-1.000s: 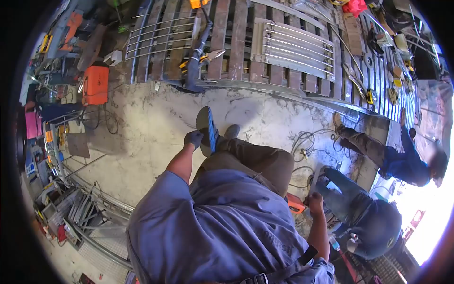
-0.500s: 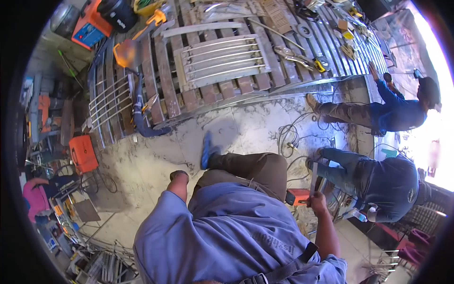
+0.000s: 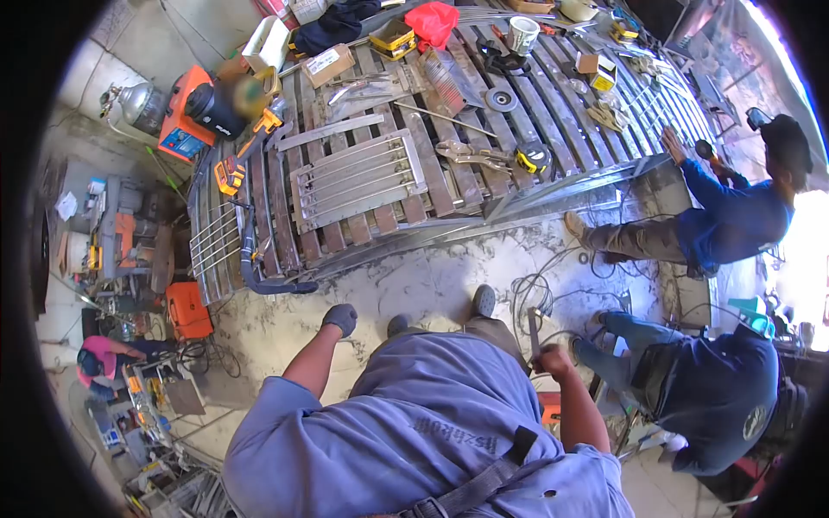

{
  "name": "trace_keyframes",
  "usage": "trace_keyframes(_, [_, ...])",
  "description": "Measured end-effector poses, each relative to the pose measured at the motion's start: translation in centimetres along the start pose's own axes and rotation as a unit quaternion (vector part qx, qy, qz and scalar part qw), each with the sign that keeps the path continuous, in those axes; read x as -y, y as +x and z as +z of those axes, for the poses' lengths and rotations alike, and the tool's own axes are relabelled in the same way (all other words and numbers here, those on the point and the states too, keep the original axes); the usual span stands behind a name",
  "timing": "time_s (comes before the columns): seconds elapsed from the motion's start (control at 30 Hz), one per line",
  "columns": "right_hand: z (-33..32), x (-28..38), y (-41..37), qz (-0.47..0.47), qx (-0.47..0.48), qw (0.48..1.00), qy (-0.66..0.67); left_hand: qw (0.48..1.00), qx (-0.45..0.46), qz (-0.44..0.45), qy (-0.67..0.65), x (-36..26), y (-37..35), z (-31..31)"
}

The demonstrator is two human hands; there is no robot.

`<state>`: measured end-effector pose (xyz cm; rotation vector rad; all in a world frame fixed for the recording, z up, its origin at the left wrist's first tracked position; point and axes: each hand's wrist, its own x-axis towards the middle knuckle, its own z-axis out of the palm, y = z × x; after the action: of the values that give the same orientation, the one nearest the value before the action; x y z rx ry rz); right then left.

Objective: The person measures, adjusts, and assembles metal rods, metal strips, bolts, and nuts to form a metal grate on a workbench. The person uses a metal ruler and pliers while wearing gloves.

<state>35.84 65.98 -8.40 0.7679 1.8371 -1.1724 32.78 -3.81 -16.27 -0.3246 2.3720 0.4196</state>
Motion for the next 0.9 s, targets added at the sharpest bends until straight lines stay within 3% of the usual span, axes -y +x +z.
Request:
trace_keyframes(0.03, [-0.8, 1.4, 1.9, -0.046, 0.022, 0.996, -0.068, 1.000, -0.009, 0.011, -0.004, -1.9, -0.5, -0.3])
trace_keyframes(0.1, [-2.4, 6.9, 1.5, -0.060, 0.114, 0.987, 0.098, 0.999, -0.032, 0.031, -0.013, -6.3, -2.0, -1.7])
trace_keyframes(0.17, [-3.5, 9.8, 3.3, -0.087, 0.158, 0.977, 0.115, 0.998, -0.046, 0.021, -0.042, -9.6, -3.4, -2.0])
trace_keyframes(0.37, [-7.4, 17.9, 5.4, -0.154, 0.312, 0.933, 0.091, 0.992, -0.064, -0.003, -0.109, -14.5, -7.5, 1.5])
trace_keyframes(0.43, [-8.2, 21.1, 4.9, -0.160, 0.317, 0.934, 0.047, 0.991, -0.034, -0.053, -0.116, -15.4, -9.6, 2.2])
trace_keyframes(0.5, [-8.6, 23.6, 5.0, -0.186, 0.319, 0.929, 0.014, 0.985, -0.088, -0.062, -0.135, -15.4, -12.1, 3.5])
trace_keyframes(0.57, [-8.6, 26.0, 6.3, -0.211, 0.315, 0.925, -0.042, 0.958, -0.217, -0.056, -0.180, -15.4, -13.3, 5.1])
trace_keyframes(0.6, [-8.0, 27.6, 6.2, -0.223, 0.310, 0.923, -0.058, 0.937, -0.279, -0.054, -0.201, -15.5, -14.1, 5.5])
trace_keyframes(0.63, [-7.2, 29.2, 6.1, -0.234, 0.305, 0.920, -0.074, 0.958, -0.231, -0.038, -0.166, -14.7, -14.0, 5.0])
trace_keyframes(0.7, [-4.1, 34.2, 3.1, -0.267, 0.279, 0.907, -0.168, 0.942, -0.262, -0.040, -0.204, -16.2, -15.0, 2.9])
trace_keyframes(0.8, [1.8, 38.2, 3.0, -0.329, 0.338, 0.860, -0.196, 0.892, -0.369, -0.012, -0.262, -21.1, -16.9, -3.6])
trace_keyframes(0.9, [8.5, 41.6, -0.9, -0.350, 0.394, 0.828, -0.193, 0.850, -0.355, -0.027, -0.389, -25.6, -18.1, -9.8])
